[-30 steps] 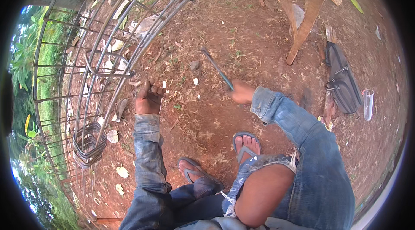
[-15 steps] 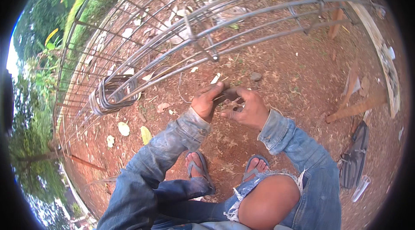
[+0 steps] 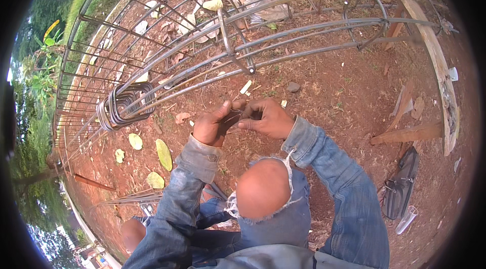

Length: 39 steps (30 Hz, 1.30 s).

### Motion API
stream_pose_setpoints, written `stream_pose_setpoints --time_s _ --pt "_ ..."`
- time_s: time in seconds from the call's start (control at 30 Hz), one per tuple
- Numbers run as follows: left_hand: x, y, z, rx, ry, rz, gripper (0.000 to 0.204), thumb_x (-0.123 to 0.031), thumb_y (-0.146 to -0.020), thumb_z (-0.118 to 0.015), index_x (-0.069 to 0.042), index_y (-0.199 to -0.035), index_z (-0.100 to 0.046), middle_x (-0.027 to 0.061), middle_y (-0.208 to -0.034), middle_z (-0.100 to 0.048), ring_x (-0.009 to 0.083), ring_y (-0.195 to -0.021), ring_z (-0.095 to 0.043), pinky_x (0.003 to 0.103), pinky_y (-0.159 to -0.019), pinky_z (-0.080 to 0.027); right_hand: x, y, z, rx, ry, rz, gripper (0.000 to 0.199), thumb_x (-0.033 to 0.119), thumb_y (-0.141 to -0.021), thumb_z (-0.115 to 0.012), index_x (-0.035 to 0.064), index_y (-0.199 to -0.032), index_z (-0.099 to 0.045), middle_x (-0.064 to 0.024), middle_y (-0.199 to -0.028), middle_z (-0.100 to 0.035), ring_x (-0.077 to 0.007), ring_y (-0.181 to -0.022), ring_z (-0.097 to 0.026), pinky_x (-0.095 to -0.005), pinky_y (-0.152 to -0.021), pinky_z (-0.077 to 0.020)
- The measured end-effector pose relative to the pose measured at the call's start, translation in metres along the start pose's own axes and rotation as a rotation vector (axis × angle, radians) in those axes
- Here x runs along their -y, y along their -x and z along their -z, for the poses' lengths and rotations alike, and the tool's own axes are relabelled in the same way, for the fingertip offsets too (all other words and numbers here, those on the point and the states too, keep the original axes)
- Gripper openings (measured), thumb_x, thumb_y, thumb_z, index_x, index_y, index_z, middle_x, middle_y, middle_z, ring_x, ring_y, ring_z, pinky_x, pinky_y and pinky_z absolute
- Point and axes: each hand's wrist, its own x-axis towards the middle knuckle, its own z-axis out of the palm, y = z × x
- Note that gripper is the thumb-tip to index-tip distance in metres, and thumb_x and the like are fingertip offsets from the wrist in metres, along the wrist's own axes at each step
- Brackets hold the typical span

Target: The person assembles a cylindrical metal mesh structure by tying wire ties around intersecting rods using pliers. They repeatedly wrap, twist, and tighten the ties to secure the mesh sections together.

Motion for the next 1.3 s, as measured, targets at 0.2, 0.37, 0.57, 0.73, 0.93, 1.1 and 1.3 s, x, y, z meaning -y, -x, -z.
stream_pose_setpoints --time_s 0.2,0.37,0.57,0.73,0.93,1.1,1.3 --pt "0.002 -0.008 -0.006 0.062 0.279 0.019 0.040 -0.033 -0.093 -0.045 0.001 -0.110 -0.055 0.0131 -0.110 -0.060 0.0256 -0.104 -0.055 0.042 -0.094 -0.040 0.021 0.021 0.004 -0.336 -0.051 0.098 0.019 0.018 -0.081 -0.068 0.0008 -0.087 -0.064 -0.0049 -0.085 -0.060 -0.0110 -0.073 -0.055 -0.0268 -0.064 -0.0453" --pt "0.023 -0.014 -0.010 0.312 0.490 0.072 0.033 -0.030 -0.092 -0.048 -0.002 -0.106 -0.057 0.0123 -0.106 -0.061 0.0249 -0.101 -0.056 0.043 -0.091 -0.042 0.038 0.027 -0.023 -0.501 -0.555 0.277 0.021 0.023 -0.083 -0.065 0.0022 -0.079 -0.063 -0.0040 -0.080 -0.058 -0.0100 -0.066 -0.053 -0.0255 -0.056 -0.0447" --pt "0.024 -0.012 0.018 0.310 -0.439 -0.370 0.026 -0.020 -0.089 -0.055 0.002 -0.098 -0.062 0.0123 -0.092 -0.065 0.0219 -0.081 -0.062 0.035 -0.077 -0.049 0.063 0.072 -0.033 -0.259 1.116 -0.062 0.029 0.027 -0.083 -0.064 0.0030 -0.069 -0.056 -0.0086 -0.091 -0.060 -0.0184 -0.080 -0.058 -0.0318 -0.068 -0.0473" --pt "0.007 0.006 0.014 0.549 0.536 0.083 0.032 -0.031 -0.092 -0.050 -0.001 -0.095 -0.060 0.0110 -0.097 -0.061 0.0231 -0.090 -0.058 0.036 -0.077 -0.047 0.139 0.051 -0.099 -0.407 0.419 0.021 0.029 0.028 -0.083 -0.063 0.0021 -0.070 -0.058 -0.0138 -0.092 -0.063 -0.0238 -0.090 -0.058 -0.0389 -0.079 -0.0455" --pt "-0.001 0.026 -0.006 0.674 0.714 0.087 0.030 -0.031 -0.091 -0.051 -0.003 -0.086 -0.061 0.0080 -0.085 -0.062 0.0187 -0.076 -0.058 0.033 -0.070 -0.047 0.184 0.054 -0.139 -0.544 0.234 -0.170 0.030 0.027 -0.087 -0.059 0.0006 -0.072 -0.060 -0.0127 -0.076 -0.063 -0.0213 -0.078 -0.060 -0.0348 -0.071 -0.0456" --pt "-0.024 0.058 -0.012 0.421 0.070 -0.447 0.032 -0.029 -0.092 -0.052 -0.002 -0.077 -0.062 0.0058 -0.074 -0.063 0.0120 -0.064 -0.057 0.029 -0.062 -0.047 0.219 0.068 -0.165 -0.808 1.000 -0.841 0.029 0.024 -0.089 -0.055 -0.0020 -0.078 -0.060 -0.0079 -0.067 -0.060 -0.0174 -0.063 -0.055 -0.0344 -0.059 -0.0432" --pt "-0.059 0.085 -0.005 0.540 0.921 -0.202 0.031 -0.026 -0.093 -0.051 0.002 -0.087 -0.061 0.0076 -0.075 -0.062 0.0138 -0.070 -0.061 0.027 -0.062 -0.049 0.218 0.034 -0.217 -0.770 1.172 -0.567 0.027 0.024 -0.090 -0.052 -0.0015 -0.086 -0.063 -0.0067 -0.061 -0.055 -0.0162 -0.060 -0.053 -0.0332 -0.057 -0.0432"
